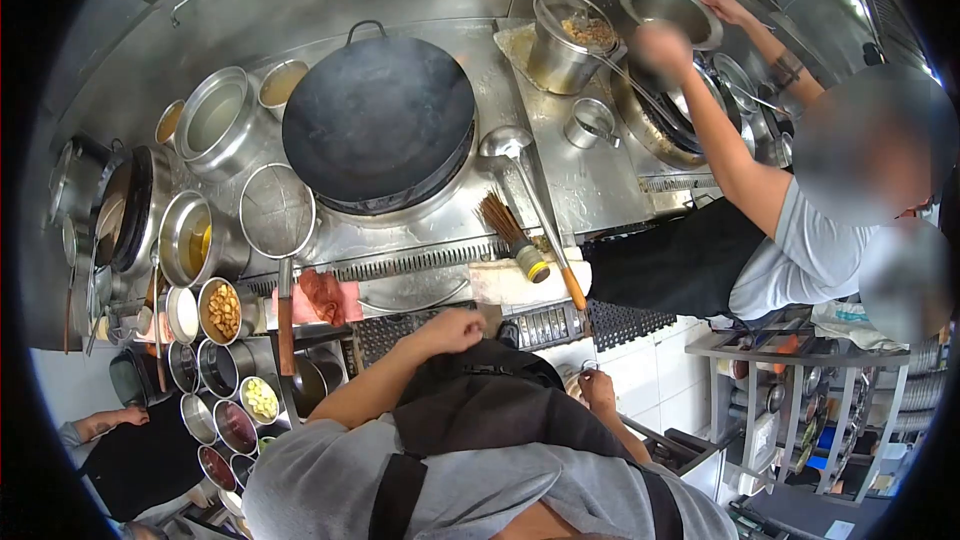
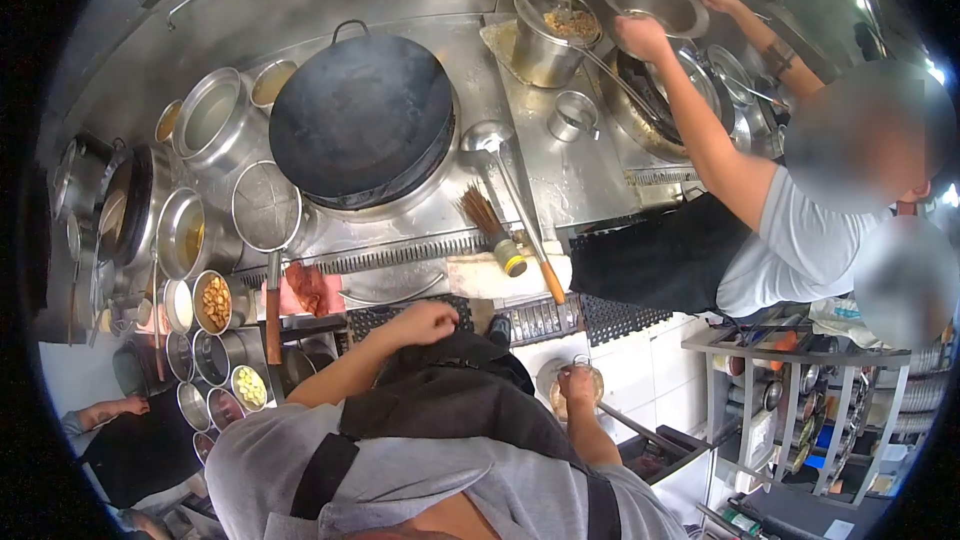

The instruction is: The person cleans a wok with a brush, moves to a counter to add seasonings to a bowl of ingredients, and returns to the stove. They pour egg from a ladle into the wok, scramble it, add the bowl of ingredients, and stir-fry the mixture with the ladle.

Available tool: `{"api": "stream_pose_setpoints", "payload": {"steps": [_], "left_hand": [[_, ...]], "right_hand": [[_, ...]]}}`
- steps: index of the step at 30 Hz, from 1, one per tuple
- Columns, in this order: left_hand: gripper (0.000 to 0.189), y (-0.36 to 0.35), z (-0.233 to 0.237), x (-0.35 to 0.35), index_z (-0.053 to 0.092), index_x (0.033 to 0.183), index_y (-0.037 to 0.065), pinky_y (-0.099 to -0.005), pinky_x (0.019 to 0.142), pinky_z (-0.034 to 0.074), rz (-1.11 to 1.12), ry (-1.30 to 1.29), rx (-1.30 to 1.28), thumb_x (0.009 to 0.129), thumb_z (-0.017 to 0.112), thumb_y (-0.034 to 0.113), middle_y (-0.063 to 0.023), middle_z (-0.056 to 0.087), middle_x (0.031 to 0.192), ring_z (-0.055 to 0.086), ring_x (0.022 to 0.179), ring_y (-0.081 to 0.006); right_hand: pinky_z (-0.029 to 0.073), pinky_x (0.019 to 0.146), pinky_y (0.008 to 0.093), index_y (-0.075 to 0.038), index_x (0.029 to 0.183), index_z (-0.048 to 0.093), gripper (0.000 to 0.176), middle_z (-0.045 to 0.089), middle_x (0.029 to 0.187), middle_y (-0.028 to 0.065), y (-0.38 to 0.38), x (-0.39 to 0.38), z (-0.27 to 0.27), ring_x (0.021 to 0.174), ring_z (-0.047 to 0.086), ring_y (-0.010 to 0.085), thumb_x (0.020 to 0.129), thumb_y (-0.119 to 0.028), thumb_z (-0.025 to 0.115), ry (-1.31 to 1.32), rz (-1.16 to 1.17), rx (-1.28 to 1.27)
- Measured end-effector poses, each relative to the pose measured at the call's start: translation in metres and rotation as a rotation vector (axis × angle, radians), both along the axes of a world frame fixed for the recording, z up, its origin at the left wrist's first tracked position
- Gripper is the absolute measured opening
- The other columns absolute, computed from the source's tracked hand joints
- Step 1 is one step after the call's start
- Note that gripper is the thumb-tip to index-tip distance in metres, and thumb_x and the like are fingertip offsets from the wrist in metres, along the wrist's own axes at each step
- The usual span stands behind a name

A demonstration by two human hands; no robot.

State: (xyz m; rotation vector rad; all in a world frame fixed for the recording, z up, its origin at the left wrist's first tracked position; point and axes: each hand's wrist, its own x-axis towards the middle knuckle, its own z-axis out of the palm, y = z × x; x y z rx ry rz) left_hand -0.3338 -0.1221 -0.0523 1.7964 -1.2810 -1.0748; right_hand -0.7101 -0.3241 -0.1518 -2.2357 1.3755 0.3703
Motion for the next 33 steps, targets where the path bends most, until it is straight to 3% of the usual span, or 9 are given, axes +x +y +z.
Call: {"api": "stream_pose_setpoints", "payload": {"steps": [2, 8, 9, 14, 17, 19, 21, 25, 33], "left_hand": [[0.028, -0.002, -0.019, -0.006, 0.065, 0.101, 0.005, -0.0364, 0.070, 0.051, -0.058, -0.011, 0.107, 0.079, 0.065, 0.022, -0.0130, 0.067, 0.084, 0.065, 0.080, -0.0271], [0.028, -0.014, -0.043, 0.002, 0.066, 0.096, 0.006, -0.0450, 0.083, 0.049, 0.073, -0.162, 0.231, 0.076, 0.058, 0.023, -0.0211, 0.065, 0.097, 0.061, 0.093, -0.0379], [0.030, -0.016, -0.041, 0.009, 0.066, 0.096, 0.004, -0.0445, 0.083, 0.049, 0.055, -0.131, 0.252, 0.077, 0.058, 0.025, -0.0219, 0.064, 0.098, 0.061, 0.094, -0.0376], [0.040, -0.012, -0.037, 0.013, 0.061, 0.107, -0.001, -0.0433, 0.083, 0.048, -0.022, -0.100, 0.341, 0.077, 0.059, 0.027, -0.0216, 0.064, 0.102, 0.061, 0.097, -0.0371], [0.043, -0.008, -0.062, 0.001, 0.061, 0.106, -0.002, -0.0447, 0.090, 0.045, -0.333, -0.150, 0.571, 0.081, 0.056, 0.033, -0.0243, 0.062, 0.105, 0.058, 0.104, -0.0386], [0.042, -0.003, -0.081, -0.007, 0.063, 0.100, -0.005, -0.0443, 0.088, 0.047, -0.213, -0.143, 0.532, 0.078, 0.055, 0.031, -0.0264, 0.063, 0.102, 0.060, 0.100, -0.0392], [0.042, 0.001, -0.099, -0.019, 0.065, 0.094, -0.008, -0.0439, 0.085, 0.049, -0.102, -0.133, 0.488, 0.076, 0.053, 0.029, -0.0285, 0.063, 0.099, 0.062, 0.095, -0.0398], [0.061, -0.006, -0.106, -0.025, 0.034, 0.135, -0.002, -0.0478, 0.107, 0.030, 0.155, -0.158, 0.459, 0.084, 0.050, 0.028, -0.0252, 0.040, 0.137, 0.038, 0.126, -0.0437], [0.064, -0.040, -0.161, -0.032, 0.027, 0.141, 0.000, -0.0457, 0.107, 0.031, -0.075, -0.187, 0.500, 0.086, 0.048, 0.025, -0.0208, 0.033, 0.143, 0.034, 0.131, -0.0353]], "right_hand": [[0.049, 0.084, 0.0431, -0.013, 0.094, 0.072, 0.027, 0.067, 0.092, 0.0186, -0.013, 0.011, 0.004, 0.087, 0.065, 0.0354, 0.081, -0.030, 0.055, 0.081, -0.094, 0.093], [0.051, 0.079, 0.0394, -0.007, 0.095, 0.070, 0.025, 0.067, 0.078, 0.0178, -0.028, 0.044, 0.049, 0.078, 0.067, 0.0322, 0.081, -0.023, 0.056, -0.058, -0.136, 0.123], [0.052, 0.058, 0.0300, -0.001, 0.099, 0.067, 0.026, 0.067, 0.070, 0.0145, -0.030, 0.040, 0.046, 0.056, 0.066, 0.0187, 0.081, -0.017, 0.057, -0.107, -0.085, 0.089], [0.050, 0.053, 0.0282, -0.001, 0.099, 0.067, 0.025, 0.067, 0.068, 0.0116, -0.028, 0.027, 0.041, 0.054, 0.065, 0.0169, 0.083, -0.019, 0.058, -0.118, -0.109, 0.168], [0.051, 0.055, 0.0298, 0.000, 0.098, 0.067, 0.024, 0.067, 0.069, 0.0122, -0.018, 0.022, 0.044, 0.056, 0.066, 0.0182, 0.084, -0.018, 0.057, -0.070, -0.166, 0.173], [0.053, 0.060, 0.0320, 0.001, 0.097, 0.067, 0.024, 0.067, 0.071, 0.0143, -0.014, 0.016, 0.051, 0.063, 0.068, 0.0216, 0.083, -0.016, 0.057, -0.030, 0.001, 0.121], [0.052, 0.066, 0.0332, 0.000, 0.097, 0.067, 0.024, 0.068, 0.076, 0.0155, -0.003, 0.033, 0.077, 0.071, 0.068, 0.0235, 0.083, -0.017, 0.057, 0.015, -0.191, 0.190], [0.052, 0.063, 0.0327, 0.001, 0.099, 0.067, 0.026, 0.068, 0.078, 0.0150, -0.002, 0.036, 0.090, 0.066, 0.067, 0.0222, 0.085, -0.018, 0.057, 0.026, -0.148, 0.147], [0.053, 0.066, 0.0356, -0.004, 0.096, 0.070, 0.026, 0.067, 0.073, 0.0178, 0.008, 0.009, 0.085, 0.064, 0.068, 0.0251, 0.081, -0.022, 0.057, 0.023, -0.138, 0.096]]}}
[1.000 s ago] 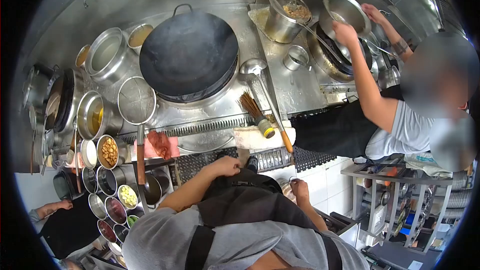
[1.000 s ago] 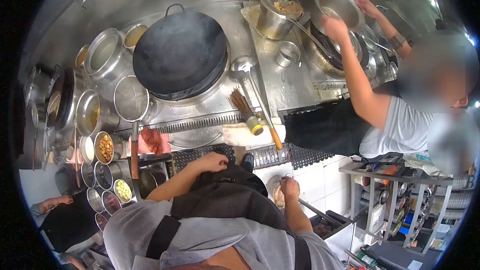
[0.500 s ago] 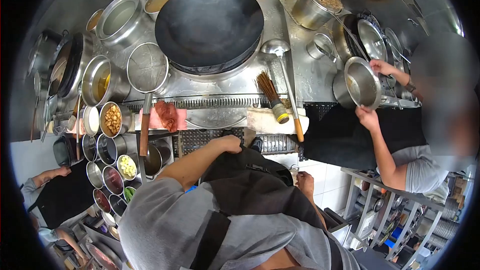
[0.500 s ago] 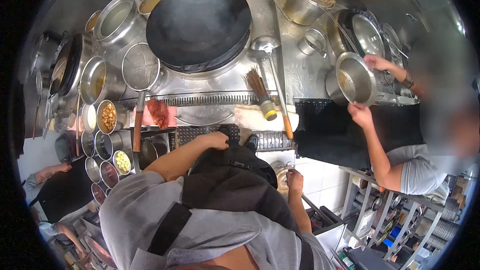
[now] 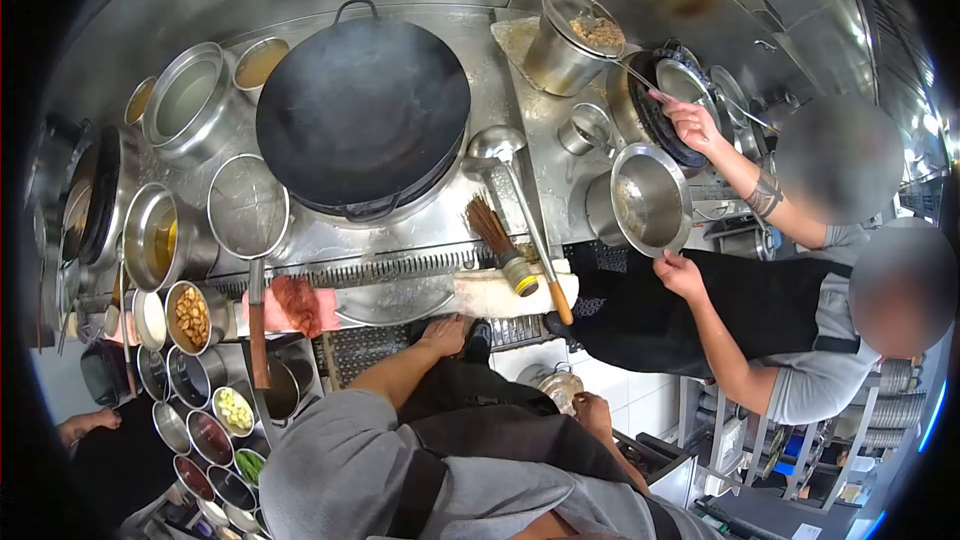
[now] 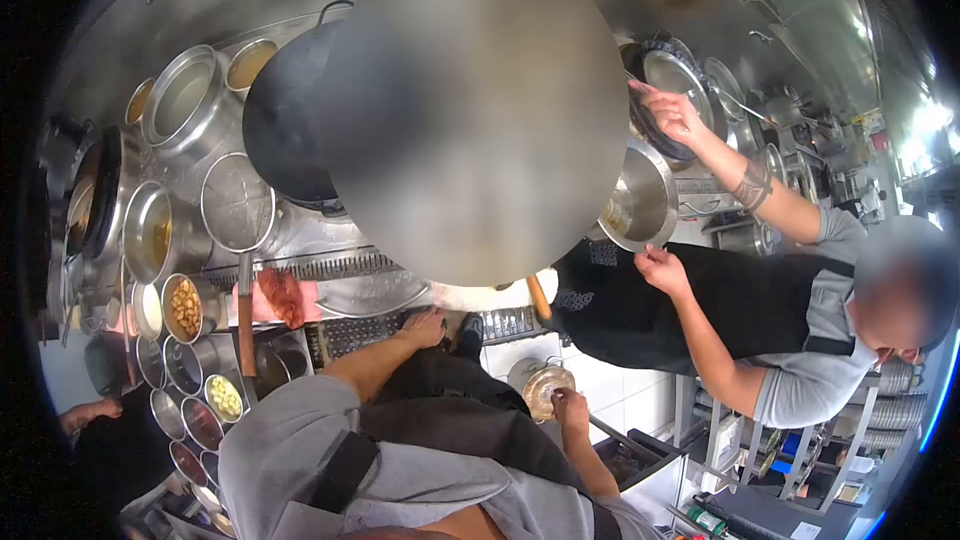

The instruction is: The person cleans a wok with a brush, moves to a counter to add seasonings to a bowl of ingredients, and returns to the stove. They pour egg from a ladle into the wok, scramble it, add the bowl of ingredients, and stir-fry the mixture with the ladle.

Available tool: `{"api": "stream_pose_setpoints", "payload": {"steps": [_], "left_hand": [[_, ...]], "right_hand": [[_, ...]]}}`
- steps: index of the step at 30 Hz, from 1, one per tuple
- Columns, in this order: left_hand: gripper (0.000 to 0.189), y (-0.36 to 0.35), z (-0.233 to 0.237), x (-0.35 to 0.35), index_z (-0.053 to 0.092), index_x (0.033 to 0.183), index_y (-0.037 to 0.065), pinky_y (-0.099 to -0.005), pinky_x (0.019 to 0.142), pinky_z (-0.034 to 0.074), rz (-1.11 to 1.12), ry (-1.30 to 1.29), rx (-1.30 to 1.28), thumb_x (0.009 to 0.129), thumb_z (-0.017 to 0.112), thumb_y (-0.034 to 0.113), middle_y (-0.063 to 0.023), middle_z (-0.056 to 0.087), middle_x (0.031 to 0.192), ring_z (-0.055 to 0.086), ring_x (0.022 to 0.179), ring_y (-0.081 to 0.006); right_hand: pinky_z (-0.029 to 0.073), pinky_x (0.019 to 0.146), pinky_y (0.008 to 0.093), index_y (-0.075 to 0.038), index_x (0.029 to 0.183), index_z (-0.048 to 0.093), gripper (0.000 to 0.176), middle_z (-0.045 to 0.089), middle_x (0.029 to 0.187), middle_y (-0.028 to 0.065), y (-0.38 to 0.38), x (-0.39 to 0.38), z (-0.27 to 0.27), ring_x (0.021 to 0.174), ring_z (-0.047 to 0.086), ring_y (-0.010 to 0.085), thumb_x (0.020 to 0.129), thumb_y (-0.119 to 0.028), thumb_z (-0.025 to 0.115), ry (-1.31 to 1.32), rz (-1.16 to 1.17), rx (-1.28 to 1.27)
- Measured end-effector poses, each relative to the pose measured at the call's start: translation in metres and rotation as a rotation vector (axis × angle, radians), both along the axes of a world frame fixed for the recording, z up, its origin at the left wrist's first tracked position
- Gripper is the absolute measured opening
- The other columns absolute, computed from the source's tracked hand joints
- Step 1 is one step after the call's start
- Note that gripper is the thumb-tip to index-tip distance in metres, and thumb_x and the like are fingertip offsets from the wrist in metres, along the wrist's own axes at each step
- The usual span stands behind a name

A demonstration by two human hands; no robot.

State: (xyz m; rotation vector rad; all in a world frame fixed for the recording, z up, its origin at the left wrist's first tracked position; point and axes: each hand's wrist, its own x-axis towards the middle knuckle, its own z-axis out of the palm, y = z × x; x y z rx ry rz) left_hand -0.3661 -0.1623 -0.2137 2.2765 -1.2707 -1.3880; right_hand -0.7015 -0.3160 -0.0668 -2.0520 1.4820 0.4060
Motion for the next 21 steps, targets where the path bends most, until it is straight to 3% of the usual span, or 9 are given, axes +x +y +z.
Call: {"api": "stream_pose_setpoints", "payload": {"steps": [1, 6, 9, 11, 13, 15, 16, 17, 21], "left_hand": [[0.064, -0.006, -0.002, 0.004, 0.026, 0.142, 0.001, -0.0458, 0.108, 0.029, -0.013, 0.112, 0.102, 0.086, 0.047, 0.023, -0.0201, 0.031, 0.145, 0.033, 0.132, -0.0341], [0.061, -0.004, -0.044, -0.007, 0.029, 0.141, 0.002, -0.0456, 0.110, 0.026, -0.016, 0.054, 0.039, 0.085, 0.046, 0.020, -0.0181, 0.037, 0.142, 0.035, 0.132, -0.0328], [0.059, -0.015, -0.042, -0.018, 0.030, 0.141, 0.005, -0.0443, 0.110, 0.026, -0.002, 0.008, 0.095, 0.085, 0.044, 0.019, -0.0162, 0.037, 0.143, 0.034, 0.133, -0.0327], [0.058, -0.031, -0.038, -0.027, 0.030, 0.142, 0.008, -0.0431, 0.110, 0.027, -0.022, -0.021, 0.126, 0.086, 0.042, 0.017, -0.0151, 0.034, 0.145, 0.033, 0.134, -0.0329], [0.058, -0.047, -0.036, -0.036, 0.032, 0.142, 0.008, -0.0423, 0.110, 0.027, -0.073, -0.246, 0.077, 0.086, 0.043, 0.019, -0.0139, 0.033, 0.146, 0.032, 0.134, -0.0324], [0.057, -0.054, -0.063, -0.038, 0.035, 0.140, 0.005, -0.0407, 0.111, 0.027, -0.114, -0.143, 0.163, 0.086, 0.043, 0.020, -0.0137, 0.031, 0.148, 0.032, 0.135, -0.0306], [0.056, -0.052, -0.081, -0.041, 0.039, 0.137, 0.003, -0.0421, 0.110, 0.027, -0.025, -0.108, 0.107, 0.084, 0.046, 0.020, -0.0149, 0.036, 0.144, 0.034, 0.134, -0.0302], [0.056, -0.049, -0.081, -0.041, 0.043, 0.134, 0.002, -0.0436, 0.110, 0.027, 0.069, -0.069, 0.054, 0.081, 0.050, 0.020, -0.0161, 0.042, 0.140, 0.036, 0.133, -0.0298], [0.054, -0.047, -0.045, -0.028, 0.043, 0.134, 0.001, -0.0412, 0.111, 0.027, -0.009, -0.065, 0.031, 0.083, 0.049, 0.019, -0.0163, 0.038, 0.143, 0.034, 0.134, -0.0295]], "right_hand": [[0.053, 0.064, 0.0352, -0.004, 0.096, 0.070, 0.027, 0.067, 0.072, 0.0171, 0.001, -0.006, -0.002, 0.062, 0.068, 0.0241, 0.081, -0.023, 0.058, 0.002, 0.067, -0.055], [0.052, 0.062, 0.0334, -0.004, 0.099, 0.069, 0.028, 0.067, 0.071, 0.0155, 0.019, 0.003, 0.039, 0.059, 0.067, 0.0216, 0.081, -0.022, 0.057, 0.034, -0.026, -0.017], [0.052, 0.062, 0.0339, -0.003, 0.098, 0.068, 0.028, 0.067, 0.075, 0.0156, 0.030, -0.005, 0.048, 0.060, 0.067, 0.0223, 0.082, -0.022, 0.056, 0.020, -0.096, -0.028], [0.052, 0.077, 0.0381, -0.007, 0.102, 0.068, 0.030, 0.067, 0.083, 0.0196, 0.039, -0.017, 0.046, 0.084, 0.066, 0.0328, 0.081, -0.028, 0.061, 0.109, -0.147, 0.067], [0.054, 0.070, 0.0353, -0.004, 0.102, 0.066, 0.030, 0.067, 0.079, 0.0173, 0.047, -0.035, 0.035, 0.070, 0.068, 0.0255, 0.082, -0.024, 0.058, 0.070, -0.243, 0.100], [0.054, 0.065, 0.0339, -0.001, 0.101, 0.066, 0.028, 0.067, 0.075, 0.0153, 0.051, -0.048, 0.023, 0.062, 0.067, 0.0212, 0.083, -0.022, 0.057, 0.077, -0.287, 0.162], [0.053, 0.063, 0.0331, -0.001, 0.101, 0.066, 0.028, 0.067, 0.073, 0.0144, 0.051, -0.046, 0.021, 0.061, 0.067, 0.0203, 0.084, -0.021, 0.057, 0.080, -0.241, 0.132], [0.053, 0.062, 0.0323, 0.000, 0.100, 0.066, 0.028, 0.067, 0.072, 0.0134, 0.052, -0.046, 0.019, 0.060, 0.066, 0.0194, 0.084, -0.020, 0.057, 0.087, -0.190, 0.104], [0.052, 0.061, 0.0317, 0.000, 0.101, 0.066, 0.028, 0.066, 0.070, 0.0126, 0.054, -0.047, 0.006, 0.059, 0.064, 0.0181, 0.086, -0.021, 0.057, -0.024, -0.159, -0.016]]}}
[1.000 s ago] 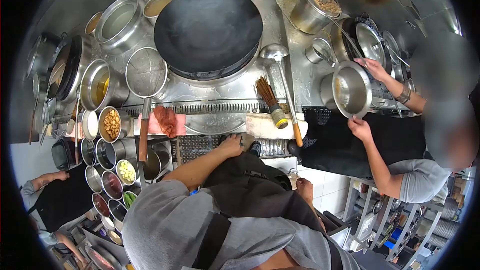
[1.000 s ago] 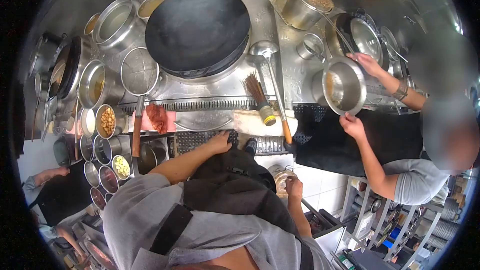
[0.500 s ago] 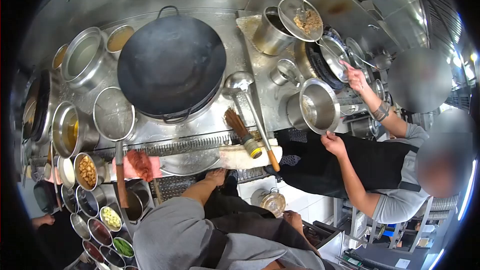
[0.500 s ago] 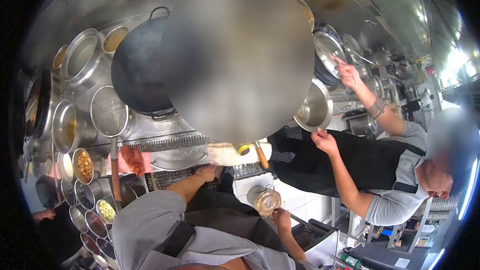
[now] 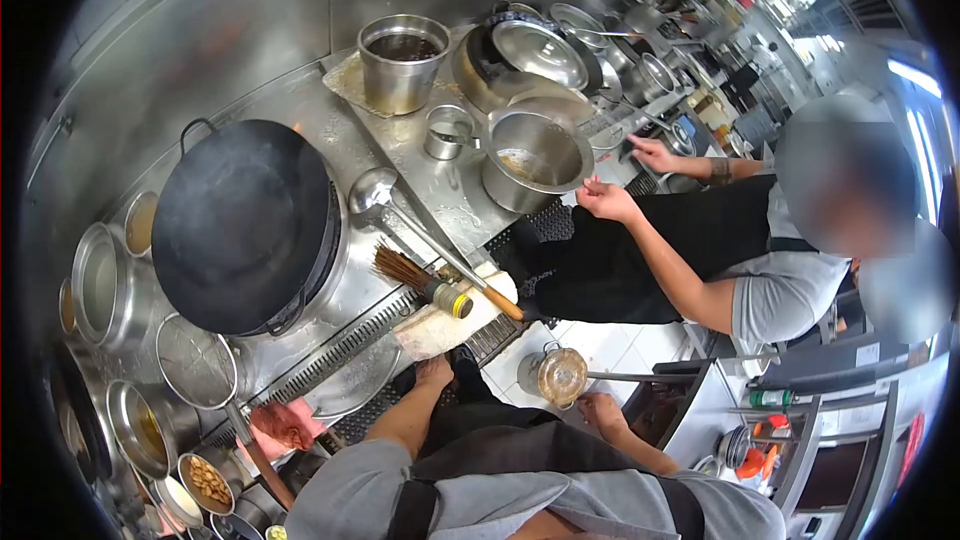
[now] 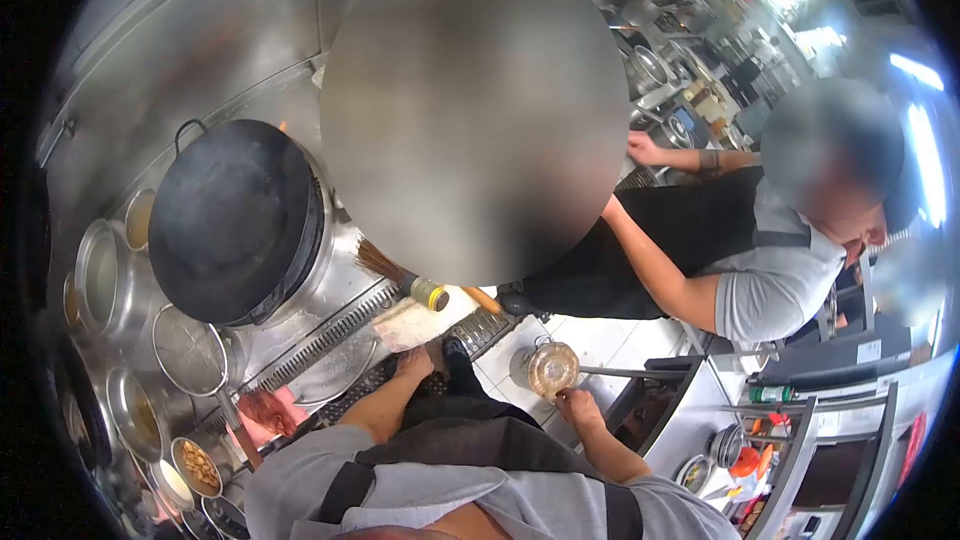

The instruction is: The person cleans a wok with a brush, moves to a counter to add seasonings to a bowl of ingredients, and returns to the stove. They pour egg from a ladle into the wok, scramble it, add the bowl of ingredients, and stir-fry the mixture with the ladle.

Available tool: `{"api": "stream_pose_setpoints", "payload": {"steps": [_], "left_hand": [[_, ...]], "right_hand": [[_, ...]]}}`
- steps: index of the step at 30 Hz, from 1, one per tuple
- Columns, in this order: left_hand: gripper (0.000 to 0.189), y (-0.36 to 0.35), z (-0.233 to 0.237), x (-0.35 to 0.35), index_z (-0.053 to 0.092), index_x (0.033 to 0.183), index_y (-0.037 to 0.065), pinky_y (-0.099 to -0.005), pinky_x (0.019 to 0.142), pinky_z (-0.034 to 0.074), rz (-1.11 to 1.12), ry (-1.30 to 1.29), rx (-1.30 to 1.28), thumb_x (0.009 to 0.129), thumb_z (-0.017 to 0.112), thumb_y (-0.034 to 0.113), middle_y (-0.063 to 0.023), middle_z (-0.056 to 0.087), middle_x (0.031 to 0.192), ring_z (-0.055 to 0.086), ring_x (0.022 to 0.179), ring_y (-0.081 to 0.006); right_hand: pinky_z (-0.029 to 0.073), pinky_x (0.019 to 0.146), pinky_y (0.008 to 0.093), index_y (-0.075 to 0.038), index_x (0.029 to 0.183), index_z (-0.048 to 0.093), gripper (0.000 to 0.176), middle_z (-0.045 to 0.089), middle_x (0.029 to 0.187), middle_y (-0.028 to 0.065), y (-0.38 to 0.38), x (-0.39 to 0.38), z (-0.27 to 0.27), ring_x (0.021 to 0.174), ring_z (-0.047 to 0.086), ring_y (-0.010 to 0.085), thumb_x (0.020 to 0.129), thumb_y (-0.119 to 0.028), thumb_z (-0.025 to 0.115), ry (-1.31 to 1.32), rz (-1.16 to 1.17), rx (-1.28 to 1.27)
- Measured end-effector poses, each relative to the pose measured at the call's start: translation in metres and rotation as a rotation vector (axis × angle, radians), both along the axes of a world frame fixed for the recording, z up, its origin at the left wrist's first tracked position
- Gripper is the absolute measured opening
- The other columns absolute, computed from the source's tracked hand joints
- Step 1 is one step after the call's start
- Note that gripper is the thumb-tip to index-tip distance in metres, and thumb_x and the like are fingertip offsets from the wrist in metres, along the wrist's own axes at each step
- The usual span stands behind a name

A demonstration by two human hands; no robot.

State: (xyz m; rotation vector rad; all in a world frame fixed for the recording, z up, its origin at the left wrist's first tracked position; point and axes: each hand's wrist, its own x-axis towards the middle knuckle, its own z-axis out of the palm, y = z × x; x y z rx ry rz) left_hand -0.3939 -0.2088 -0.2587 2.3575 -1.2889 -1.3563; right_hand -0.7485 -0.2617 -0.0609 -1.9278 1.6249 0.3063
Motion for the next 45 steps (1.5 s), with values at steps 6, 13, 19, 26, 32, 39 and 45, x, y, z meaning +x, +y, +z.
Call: {"api": "stream_pose_setpoints", "payload": {"steps": [6, 13, 19, 26, 32, 39, 45], "left_hand": [[0.058, 0.000, -0.020, -0.001, 0.036, 0.138, 0.002, -0.0402, 0.110, 0.028, -0.125, -0.077, 0.089, 0.084, 0.047, 0.019, -0.0169, 0.033, 0.146, 0.034, 0.133, -0.0300], [0.052, -0.005, -0.034, 0.000, 0.039, 0.138, 0.013, -0.0413, 0.108, 0.031, -0.062, -0.290, -0.059, 0.088, 0.046, 0.022, -0.0138, 0.035, 0.145, 0.036, 0.132, -0.0311], [0.055, -0.024, -0.035, 0.002, 0.040, 0.138, 0.012, -0.0420, 0.107, 0.033, -0.220, -0.162, 0.088, 0.086, 0.050, 0.025, -0.0146, 0.037, 0.144, 0.038, 0.131, -0.0314], [0.062, 0.049, 0.023, 0.024, 0.043, 0.136, 0.006, -0.0406, 0.106, 0.035, -0.151, 0.054, 0.049, 0.077, 0.056, 0.023, -0.0194, 0.040, 0.141, 0.041, 0.128, -0.0339], [0.047, 0.131, 0.056, 0.095, 0.061, 0.118, 0.007, -0.0365, 0.097, 0.042, -0.097, 0.404, 0.202, 0.081, 0.059, 0.034, -0.0168, 0.060, 0.120, 0.055, 0.113, -0.0320], [0.040, 0.137, 0.214, 0.128, 0.059, 0.120, 0.004, -0.0284, 0.085, 0.046, 0.163, 0.564, -0.025, 0.087, 0.059, 0.026, -0.0102, 0.065, 0.108, 0.060, 0.099, -0.0176], [0.041, 0.065, 0.289, 0.137, 0.056, 0.121, 0.001, -0.0225, 0.076, 0.047, 0.236, 0.737, -0.396, 0.089, 0.061, 0.025, -0.0072, 0.066, 0.102, 0.059, 0.094, -0.0099]], "right_hand": [[0.050, 0.084, 0.0438, -0.010, 0.101, 0.069, 0.030, 0.065, 0.091, 0.0201, 0.002, 0.015, 0.018, 0.089, 0.063, 0.0368, 0.083, -0.027, 0.052, 0.035, -0.071, 0.046], [0.050, 0.085, 0.0436, -0.009, 0.098, 0.068, 0.026, 0.066, 0.091, 0.0193, 0.001, 0.016, 0.028, 0.090, 0.063, 0.0360, 0.083, -0.023, 0.053, 0.078, -0.126, 0.049], [0.050, 0.084, 0.0430, -0.010, 0.100, 0.068, 0.025, 0.066, 0.092, 0.0195, 0.000, 0.014, 0.028, 0.090, 0.063, 0.0359, 0.082, -0.024, 0.056, 0.115, -0.069, 0.063], [0.050, 0.078, 0.0445, -0.009, 0.098, 0.069, 0.024, 0.066, 0.087, 0.0207, -0.033, 0.066, -0.005, 0.085, 0.063, 0.0373, 0.083, -0.024, 0.057, -0.050, 0.126, -0.144], [0.049, 0.077, 0.0418, -0.002, 0.098, 0.064, 0.026, 0.063, 0.094, 0.0176, -0.090, 0.175, 0.010, 0.088, 0.061, 0.0351, 0.074, -0.012, 0.068, -0.469, 0.304, -0.509], [0.047, 0.084, 0.0473, -0.002, 0.101, 0.057, 0.028, 0.060, 0.098, 0.0237, -0.140, 0.231, -0.049, 0.095, 0.059, 0.0396, 0.075, -0.011, 0.064, -0.213, 0.339, -0.267], [0.047, 0.083, 0.0488, -0.004, 0.104, 0.054, 0.033, 0.062, 0.094, 0.0259, -0.155, 0.245, -0.003, 0.090, 0.060, 0.0427, 0.076, -0.018, 0.062, -0.250, 0.444, -0.184]]}}
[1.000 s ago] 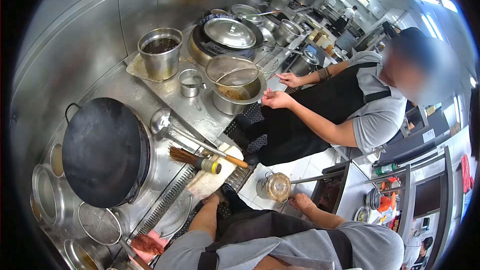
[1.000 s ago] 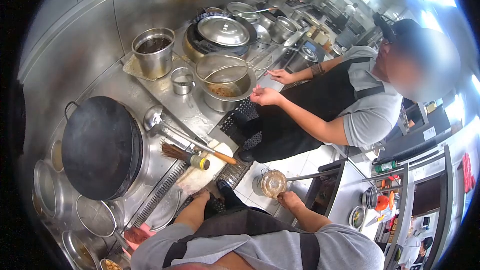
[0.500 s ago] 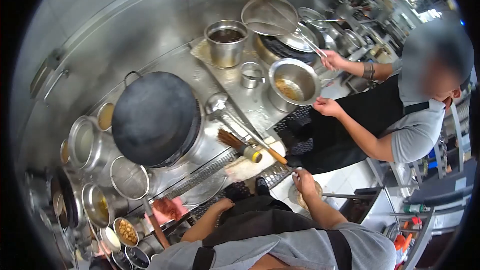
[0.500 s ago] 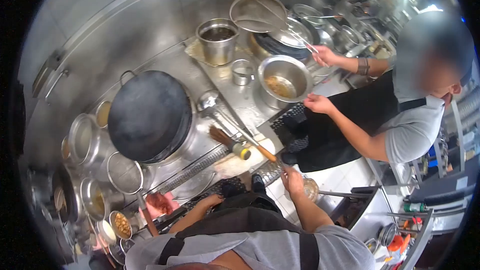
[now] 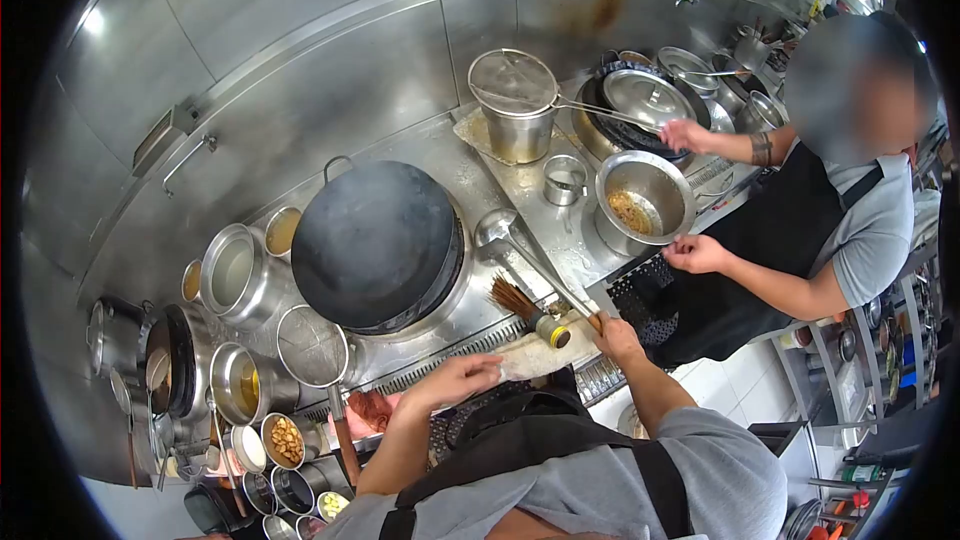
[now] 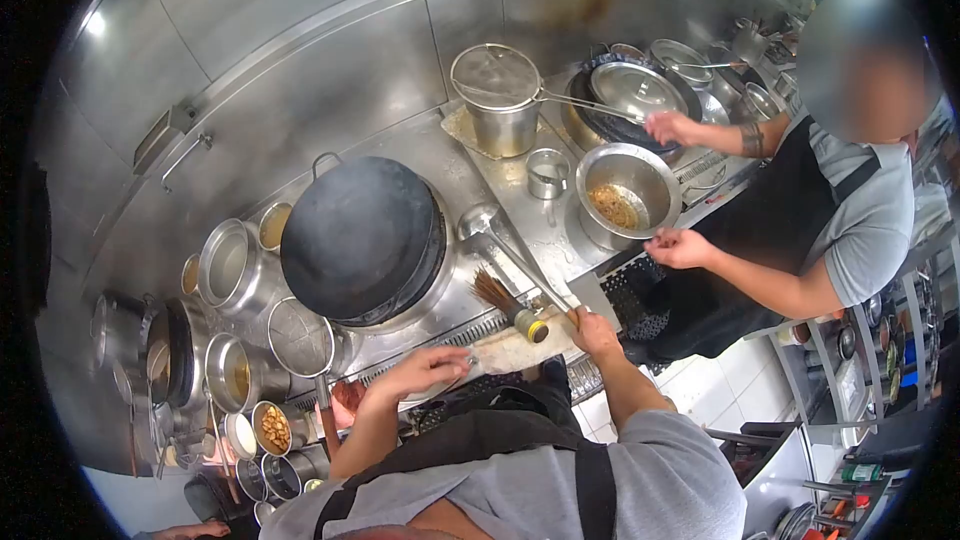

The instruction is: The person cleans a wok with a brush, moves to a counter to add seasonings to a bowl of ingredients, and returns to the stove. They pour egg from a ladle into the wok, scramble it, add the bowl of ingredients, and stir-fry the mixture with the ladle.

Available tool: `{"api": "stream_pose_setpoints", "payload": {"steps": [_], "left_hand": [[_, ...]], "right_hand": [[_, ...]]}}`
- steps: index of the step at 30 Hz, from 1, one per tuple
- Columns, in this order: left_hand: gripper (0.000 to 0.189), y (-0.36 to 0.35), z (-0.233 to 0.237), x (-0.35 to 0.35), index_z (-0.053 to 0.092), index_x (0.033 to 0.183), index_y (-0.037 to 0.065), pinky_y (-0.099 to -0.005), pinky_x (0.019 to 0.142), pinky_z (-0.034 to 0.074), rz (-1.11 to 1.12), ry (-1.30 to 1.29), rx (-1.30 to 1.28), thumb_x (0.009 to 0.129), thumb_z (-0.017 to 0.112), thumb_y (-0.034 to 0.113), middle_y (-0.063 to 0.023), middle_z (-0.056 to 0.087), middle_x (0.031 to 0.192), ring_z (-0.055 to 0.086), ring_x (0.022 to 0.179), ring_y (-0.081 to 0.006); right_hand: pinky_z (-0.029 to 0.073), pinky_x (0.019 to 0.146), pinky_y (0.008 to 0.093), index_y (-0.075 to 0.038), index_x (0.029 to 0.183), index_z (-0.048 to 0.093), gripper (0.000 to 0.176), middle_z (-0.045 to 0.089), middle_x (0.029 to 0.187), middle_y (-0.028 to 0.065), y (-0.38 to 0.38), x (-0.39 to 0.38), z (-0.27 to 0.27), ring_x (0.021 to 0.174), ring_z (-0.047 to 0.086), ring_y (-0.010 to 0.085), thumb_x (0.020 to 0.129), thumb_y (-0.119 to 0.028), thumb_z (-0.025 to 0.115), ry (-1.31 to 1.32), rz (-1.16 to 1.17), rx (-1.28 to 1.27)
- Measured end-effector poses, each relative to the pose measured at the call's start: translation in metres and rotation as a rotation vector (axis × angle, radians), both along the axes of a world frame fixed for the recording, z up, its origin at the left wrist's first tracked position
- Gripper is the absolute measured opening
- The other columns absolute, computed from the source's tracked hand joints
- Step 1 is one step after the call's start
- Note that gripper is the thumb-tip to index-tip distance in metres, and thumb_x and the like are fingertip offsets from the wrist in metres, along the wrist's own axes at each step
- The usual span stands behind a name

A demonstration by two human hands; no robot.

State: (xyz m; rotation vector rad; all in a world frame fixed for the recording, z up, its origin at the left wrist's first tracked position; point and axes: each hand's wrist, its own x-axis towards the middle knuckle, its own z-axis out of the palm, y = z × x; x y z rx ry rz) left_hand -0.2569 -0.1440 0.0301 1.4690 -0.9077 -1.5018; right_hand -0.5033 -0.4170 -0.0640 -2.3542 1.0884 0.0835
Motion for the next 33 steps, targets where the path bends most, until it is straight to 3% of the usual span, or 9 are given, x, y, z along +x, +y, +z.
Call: {"api": "stream_pose_setpoints", "payload": {"steps": [3, 5, 9, 13, 17, 23, 27, 29, 33], "left_hand": [[0.038, -0.055, 0.046, 0.007, 0.058, 0.117, 0.000, -0.0242, 0.069, 0.049, -0.028, -0.077, -0.142, 0.090, 0.059, 0.026, -0.0074, 0.067, 0.098, 0.062, 0.092, -0.0110], [0.032, -0.095, 0.073, 0.012, 0.064, 0.106, 0.000, -0.0249, 0.065, 0.049, -0.432, -0.153, 0.263, 0.093, 0.053, 0.027, -0.0064, 0.068, 0.090, 0.066, 0.088, -0.0144], [0.030, -0.172, 0.035, 0.024, 0.066, 0.091, 0.002, -0.0269, 0.055, 0.048, -0.710, -0.286, 0.314, 0.091, 0.054, 0.029, -0.0059, 0.068, 0.082, 0.068, 0.075, -0.0153], [0.020, -0.256, 0.020, 0.081, 0.066, 0.096, 0.000, -0.0284, 0.048, 0.048, -0.035, -0.405, 0.118, 0.085, 0.054, 0.013, -0.0089, 0.068, 0.077, 0.067, 0.067, -0.0169], [0.027, -0.351, 0.039, 0.117, 0.057, 0.110, -0.003, -0.0276, 0.058, 0.050, 0.596, -0.077, -0.134, 0.086, 0.050, 0.008, -0.0102, 0.066, 0.086, 0.065, 0.071, -0.0176], [0.049, -0.517, -0.004, 0.089, 0.041, 0.125, -0.008, -0.0378, 0.080, 0.051, 0.634, 0.413, -0.078, 0.087, 0.055, 0.018, -0.0228, 0.050, 0.117, 0.059, 0.095, -0.0309], [0.051, -0.614, -0.037, 0.073, 0.047, 0.124, 0.006, -0.0468, 0.090, 0.046, 0.810, 0.830, -0.081, 0.081, 0.065, 0.026, -0.0138, 0.044, 0.117, 0.049, 0.108, -0.0264], [0.056, -0.625, -0.017, 0.053, 0.037, 0.128, 0.009, -0.0486, 0.098, 0.041, 0.699, 0.953, -0.272, 0.082, 0.064, 0.027, -0.0122, 0.047, 0.114, 0.050, 0.111, -0.0257], [0.030, -0.625, 0.025, 0.032, 0.047, 0.111, 0.002, -0.0492, 0.095, 0.044, 0.771, 1.079, -0.457, 0.086, 0.056, 0.015, -0.0152, 0.056, 0.112, 0.057, 0.105, -0.0298]], "right_hand": [[0.047, 0.079, 0.0483, -0.001, 0.101, 0.058, 0.034, 0.064, 0.086, 0.0255, -0.001, 0.004, 0.029, 0.086, 0.060, 0.0432, 0.073, -0.020, 0.064, -0.081, -0.084, -0.004], [0.050, 0.066, 0.0441, 0.000, 0.099, 0.061, 0.032, 0.064, 0.076, 0.0212, 0.002, -0.008, 0.030, 0.072, 0.064, 0.0367, 0.073, -0.018, 0.064, -0.258, -0.154, 0.137], [0.041, 0.044, 0.0284, -0.001, 0.094, 0.061, 0.026, 0.055, 0.062, 0.0028, 0.029, -0.028, 0.032, 0.049, 0.052, 0.0105, 0.074, -0.016, 0.069, -0.549, -0.338, 0.492], [0.039, 0.043, 0.0244, -0.001, 0.092, 0.059, 0.025, 0.055, 0.063, 0.0014, 0.030, -0.030, 0.124, 0.044, 0.050, 0.0088, 0.077, -0.016, 0.072, -0.677, -0.377, 0.776], [0.044, 0.053, 0.0324, -0.001, 0.099, 0.056, 0.031, 0.056, 0.065, 0.0093, 0.005, -0.040, 0.124, 0.055, 0.056, 0.0174, 0.079, -0.021, 0.069, -0.656, -0.346, 0.457], [0.045, 0.061, 0.0387, 0.000, 0.098, 0.055, 0.030, 0.057, 0.072, 0.0186, -0.018, -0.065, 0.117, 0.063, 0.058, 0.0303, 0.079, -0.021, 0.066, -0.683, -0.506, 0.164], [0.046, 0.062, 0.0393, -0.001, 0.100, 0.056, 0.031, 0.057, 0.071, 0.0188, -0.039, -0.092, 0.106, 0.065, 0.059, 0.0327, 0.079, -0.022, 0.065, -0.683, -0.646, 0.135], [0.046, 0.048, 0.0289, 0.001, 0.098, 0.056, 0.024, 0.054, 0.060, 0.0069, -0.048, -0.104, 0.106, 0.052, 0.056, 0.0133, 0.079, -0.012, 0.064, -0.652, -0.611, -0.115], [0.045, 0.047, 0.0289, 0.002, 0.096, 0.055, 0.024, 0.054, 0.059, 0.0065, -0.059, -0.127, 0.087, 0.050, 0.055, 0.0127, 0.079, -0.012, 0.063, -0.627, -0.710, 0.065]]}}
